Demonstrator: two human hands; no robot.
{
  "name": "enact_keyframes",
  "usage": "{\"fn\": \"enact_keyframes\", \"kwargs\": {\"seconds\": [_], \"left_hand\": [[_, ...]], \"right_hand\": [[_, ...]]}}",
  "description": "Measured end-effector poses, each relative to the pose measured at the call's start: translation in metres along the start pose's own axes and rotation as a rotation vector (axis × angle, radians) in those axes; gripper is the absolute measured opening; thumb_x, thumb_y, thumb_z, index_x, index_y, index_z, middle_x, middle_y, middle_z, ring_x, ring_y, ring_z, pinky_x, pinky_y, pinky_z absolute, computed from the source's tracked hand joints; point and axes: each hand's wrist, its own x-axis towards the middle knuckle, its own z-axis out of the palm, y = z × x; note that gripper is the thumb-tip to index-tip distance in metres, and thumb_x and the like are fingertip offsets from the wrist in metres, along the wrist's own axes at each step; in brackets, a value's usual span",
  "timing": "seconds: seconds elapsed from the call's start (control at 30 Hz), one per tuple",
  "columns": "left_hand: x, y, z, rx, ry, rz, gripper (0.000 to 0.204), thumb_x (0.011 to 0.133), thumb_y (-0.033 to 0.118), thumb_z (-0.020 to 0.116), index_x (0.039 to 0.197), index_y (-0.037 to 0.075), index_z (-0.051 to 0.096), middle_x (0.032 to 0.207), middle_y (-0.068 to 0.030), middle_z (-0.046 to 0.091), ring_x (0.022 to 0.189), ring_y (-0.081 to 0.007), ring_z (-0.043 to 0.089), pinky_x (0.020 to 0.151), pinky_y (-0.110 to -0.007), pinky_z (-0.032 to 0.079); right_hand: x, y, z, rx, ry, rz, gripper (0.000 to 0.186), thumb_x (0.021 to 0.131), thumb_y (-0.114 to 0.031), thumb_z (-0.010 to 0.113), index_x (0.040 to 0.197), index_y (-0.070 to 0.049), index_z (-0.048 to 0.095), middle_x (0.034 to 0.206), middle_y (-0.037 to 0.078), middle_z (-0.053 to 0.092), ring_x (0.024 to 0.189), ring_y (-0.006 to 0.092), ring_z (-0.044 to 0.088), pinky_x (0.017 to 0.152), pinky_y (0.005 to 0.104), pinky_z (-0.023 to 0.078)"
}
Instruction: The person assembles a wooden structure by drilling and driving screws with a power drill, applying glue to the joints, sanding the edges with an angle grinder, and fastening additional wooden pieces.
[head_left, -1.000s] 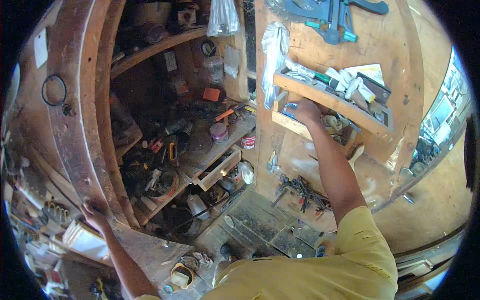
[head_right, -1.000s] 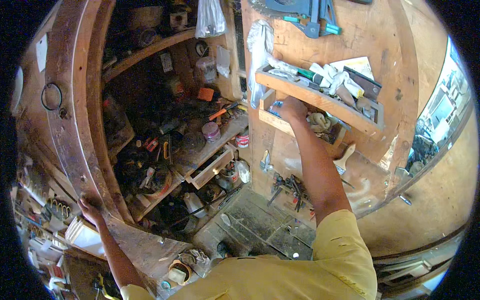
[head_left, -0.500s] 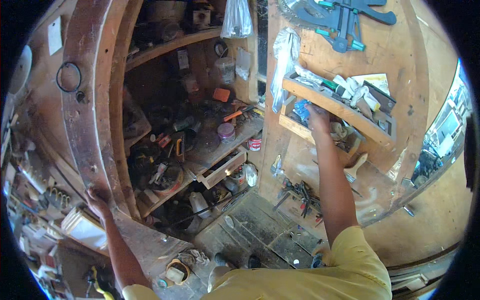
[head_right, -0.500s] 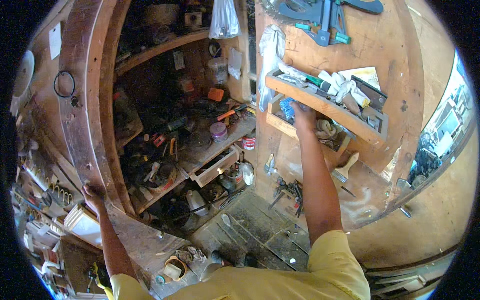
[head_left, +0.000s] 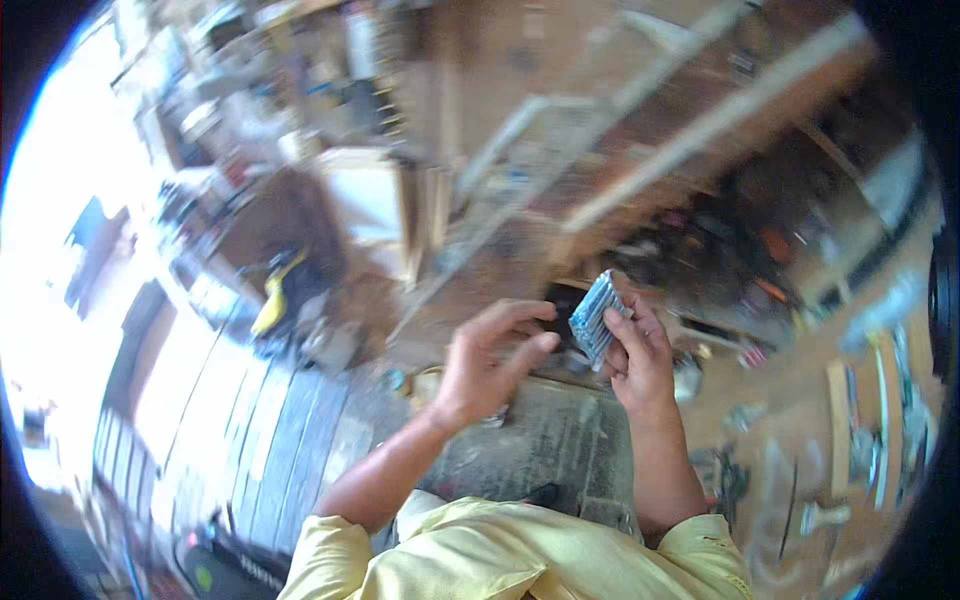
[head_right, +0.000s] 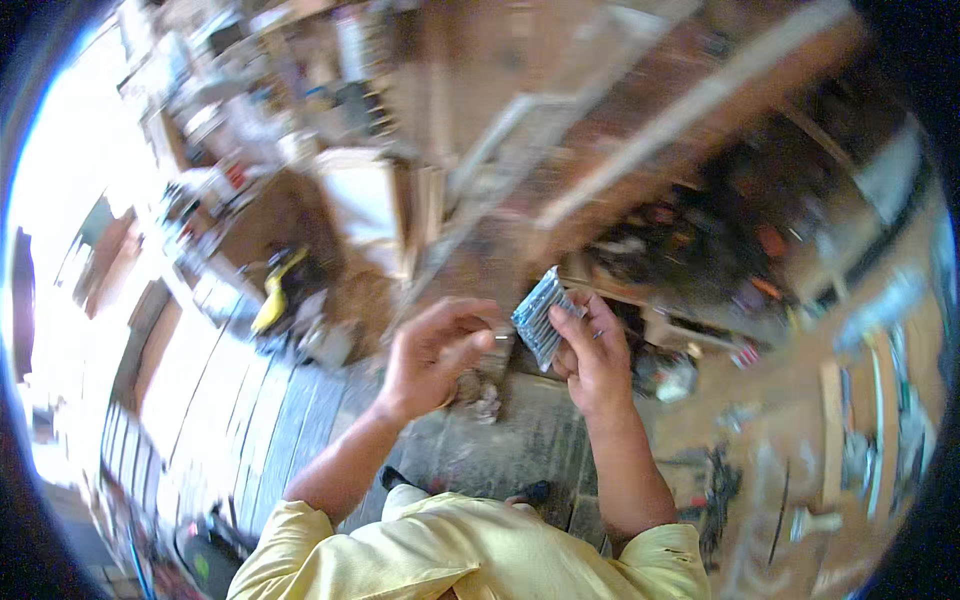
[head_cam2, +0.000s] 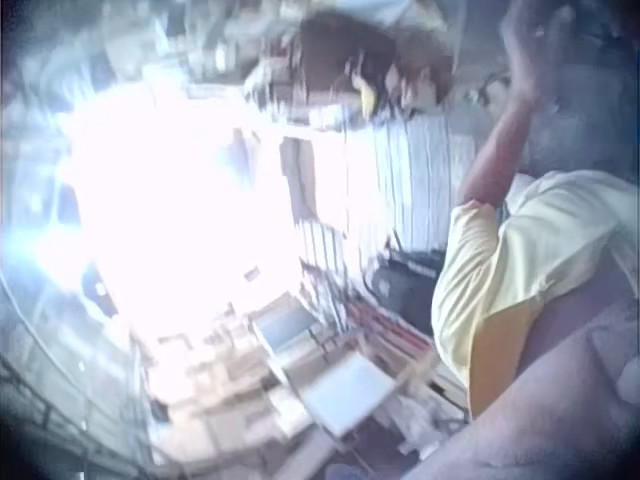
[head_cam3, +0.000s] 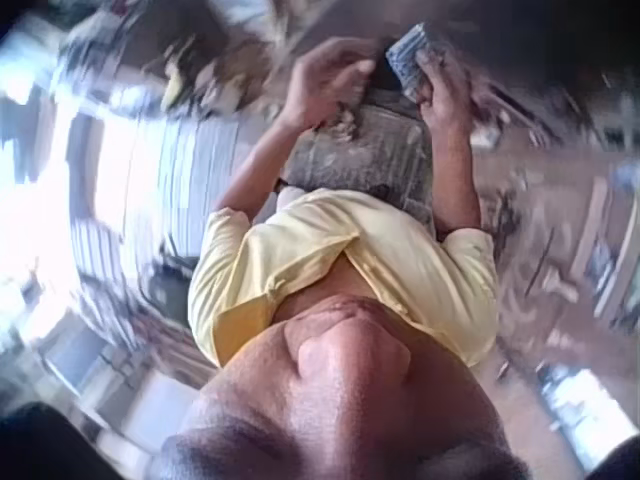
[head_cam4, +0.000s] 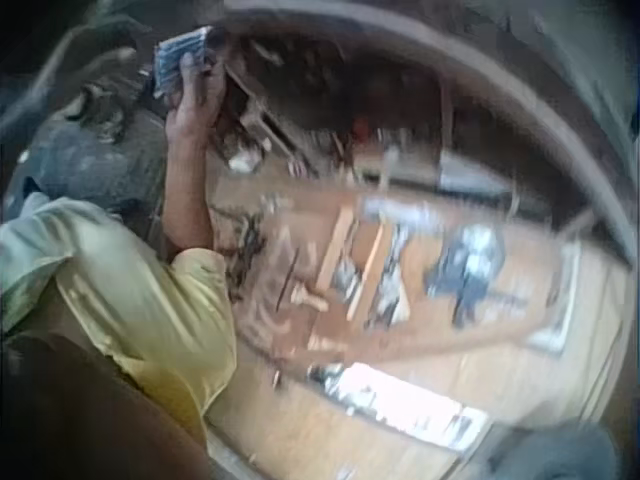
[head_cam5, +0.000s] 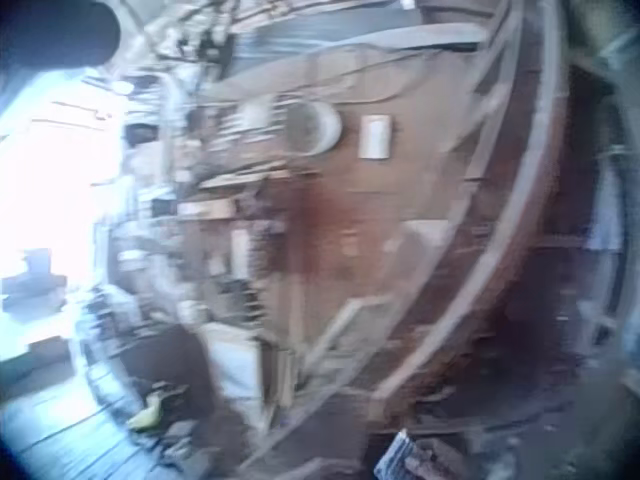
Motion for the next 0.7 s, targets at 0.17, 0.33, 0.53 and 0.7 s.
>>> {"fn": "enact_keyframes", "kwargs": {"seconds": [0.17, 0.33, 0.53, 0.7], "left_hand": [[-0.093, -0.006, -0.187, -0.135, 0.315, -0.085, 0.030, 0.095, 0.012, 0.070, 0.120, -0.003, 0.065, 0.100, -0.0063, 0.070, 0.090, -0.0103, 0.064, 0.080, -0.026, 0.053], [-0.179, -0.007, -0.362, -0.136, 0.584, -0.158, 0.028, 0.097, 0.015, 0.068, 0.120, -0.002, 0.065, 0.103, -0.0062, 0.071, 0.092, -0.0110, 0.066, 0.082, -0.028, 0.056], [-0.251, -0.018, -0.521, -0.008, 0.697, -0.341, 0.018, 0.097, 0.014, 0.068, 0.104, -0.002, 0.066, 0.094, -0.0054, 0.071, 0.089, -0.0110, 0.067, 0.080, -0.027, 0.054], [-0.273, -0.028, -0.650, 0.082, 0.764, -0.424, 0.019, 0.097, 0.015, 0.068, 0.103, -0.003, 0.067, 0.092, -0.0045, 0.071, 0.088, -0.0110, 0.067, 0.081, -0.027, 0.054]], "right_hand": [[0.010, 0.153, 0.190, -0.036, -0.312, 0.166, 0.021, 0.095, -0.013, 0.068, 0.111, -0.010, 0.056, 0.072, -0.007, 0.056, 0.044, -0.0004, 0.031, 0.041, 0.0217, 0.020], [0.011, 0.294, 0.339, -0.095, -0.497, 0.352, 0.026, 0.093, -0.011, 0.068, 0.115, -0.009, 0.053, 0.067, -0.006, 0.051, 0.045, -0.0005, 0.031, 0.040, 0.0213, 0.019], [0.020, 0.407, 0.474, -0.206, -0.679, 0.538, 0.039, 0.090, -0.013, 0.072, 0.123, -0.007, 0.052, 0.068, -0.006, 0.050, 0.047, 0.0003, 0.032, 0.041, 0.0204, 0.022], [0.056, 0.496, 0.584, -0.278, -0.836, 0.741, 0.049, 0.085, -0.015, 0.080, 0.125, -0.006, 0.053, 0.077, -0.004, 0.059, 0.050, 0.0004, 0.040, 0.043, 0.0207, 0.028]]}}
